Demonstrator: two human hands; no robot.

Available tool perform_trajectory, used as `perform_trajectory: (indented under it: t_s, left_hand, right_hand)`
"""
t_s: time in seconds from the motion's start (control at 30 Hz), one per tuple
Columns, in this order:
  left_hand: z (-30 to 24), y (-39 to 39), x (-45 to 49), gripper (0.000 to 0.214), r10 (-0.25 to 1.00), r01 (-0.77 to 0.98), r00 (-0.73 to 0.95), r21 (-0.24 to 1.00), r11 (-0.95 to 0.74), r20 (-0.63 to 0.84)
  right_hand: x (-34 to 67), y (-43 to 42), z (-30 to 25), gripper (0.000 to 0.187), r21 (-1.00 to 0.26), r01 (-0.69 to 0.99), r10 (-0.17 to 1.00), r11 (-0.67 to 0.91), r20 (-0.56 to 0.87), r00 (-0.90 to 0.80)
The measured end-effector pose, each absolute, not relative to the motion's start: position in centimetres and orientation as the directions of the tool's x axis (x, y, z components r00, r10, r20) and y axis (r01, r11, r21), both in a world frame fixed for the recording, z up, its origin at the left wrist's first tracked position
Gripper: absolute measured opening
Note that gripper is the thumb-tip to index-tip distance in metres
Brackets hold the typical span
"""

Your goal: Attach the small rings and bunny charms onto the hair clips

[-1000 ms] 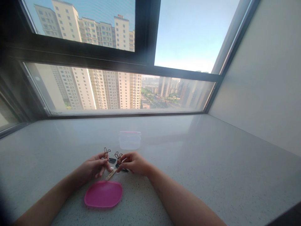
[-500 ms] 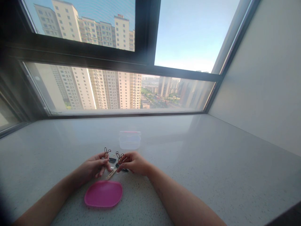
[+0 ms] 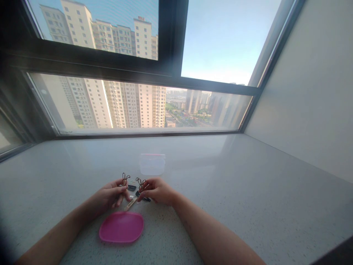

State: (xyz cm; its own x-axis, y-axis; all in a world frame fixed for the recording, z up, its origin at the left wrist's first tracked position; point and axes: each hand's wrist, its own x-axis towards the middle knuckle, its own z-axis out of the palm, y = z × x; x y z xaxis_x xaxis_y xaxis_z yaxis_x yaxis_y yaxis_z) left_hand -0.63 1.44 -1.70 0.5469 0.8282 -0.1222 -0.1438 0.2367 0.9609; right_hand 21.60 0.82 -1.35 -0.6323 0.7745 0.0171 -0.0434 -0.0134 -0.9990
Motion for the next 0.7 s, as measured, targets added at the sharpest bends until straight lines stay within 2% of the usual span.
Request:
perform_trajectory:
  t_s: [0.7]
  left_hand:
    - [-1.79, 1.48, -0.72, 0.014, 0.816, -0.13, 0.566, 0.965, 0.227, -0.116]
  right_hand:
    - [21.59, 1.0, -1.58, 0.028, -0.999, -0.049, 0.77, -0.016, 0.019, -0.638]
